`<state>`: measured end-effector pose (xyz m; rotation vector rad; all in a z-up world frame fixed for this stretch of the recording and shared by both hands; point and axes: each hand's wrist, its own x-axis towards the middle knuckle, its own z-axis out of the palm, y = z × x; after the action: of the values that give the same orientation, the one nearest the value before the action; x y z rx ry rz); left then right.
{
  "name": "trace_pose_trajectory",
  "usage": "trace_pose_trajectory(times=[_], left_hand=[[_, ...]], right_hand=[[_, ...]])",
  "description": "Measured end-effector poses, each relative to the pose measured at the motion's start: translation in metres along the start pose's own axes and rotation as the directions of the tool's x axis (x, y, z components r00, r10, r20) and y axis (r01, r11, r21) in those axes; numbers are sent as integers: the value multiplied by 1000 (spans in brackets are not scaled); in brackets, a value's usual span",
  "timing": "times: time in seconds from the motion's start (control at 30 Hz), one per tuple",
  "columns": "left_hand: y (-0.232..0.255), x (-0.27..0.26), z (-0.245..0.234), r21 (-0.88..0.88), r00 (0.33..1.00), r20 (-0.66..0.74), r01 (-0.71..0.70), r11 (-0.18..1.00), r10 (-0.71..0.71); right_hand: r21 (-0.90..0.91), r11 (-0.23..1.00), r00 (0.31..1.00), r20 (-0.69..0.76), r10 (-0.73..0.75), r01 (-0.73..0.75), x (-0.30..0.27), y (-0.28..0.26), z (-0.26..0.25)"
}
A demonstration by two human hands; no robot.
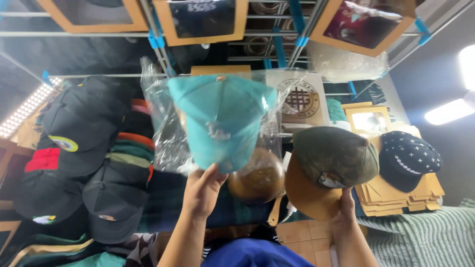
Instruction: Cleaning and shaping baseball caps using a brush and a handheld steamer on a wooden form.
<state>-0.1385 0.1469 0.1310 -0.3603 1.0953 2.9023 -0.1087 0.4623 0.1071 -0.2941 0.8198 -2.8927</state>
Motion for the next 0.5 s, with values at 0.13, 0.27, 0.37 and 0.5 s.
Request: trace_pose_trajectory(times=[0.13,0.27,0.37,0.5], left_hand=[[-30,28,67,64,999,-9,54,996,-54],[-73,52,115,75,985,-75,163,984,-158],[-107,83,127,61,979,-140,160,985,-150],[-132,126,122,-33,965,-239,106,994,-111]], right_hand=[[-83,997,998,-68,-11,5,-4,-34,-46],[-163,987,989,-146,-36,12,-16,-60,-103],[-221,975,976,-210,-64,17,-31,-72,-148],[-301,954,956,-281,-85,-4,-43,-79,-208]])
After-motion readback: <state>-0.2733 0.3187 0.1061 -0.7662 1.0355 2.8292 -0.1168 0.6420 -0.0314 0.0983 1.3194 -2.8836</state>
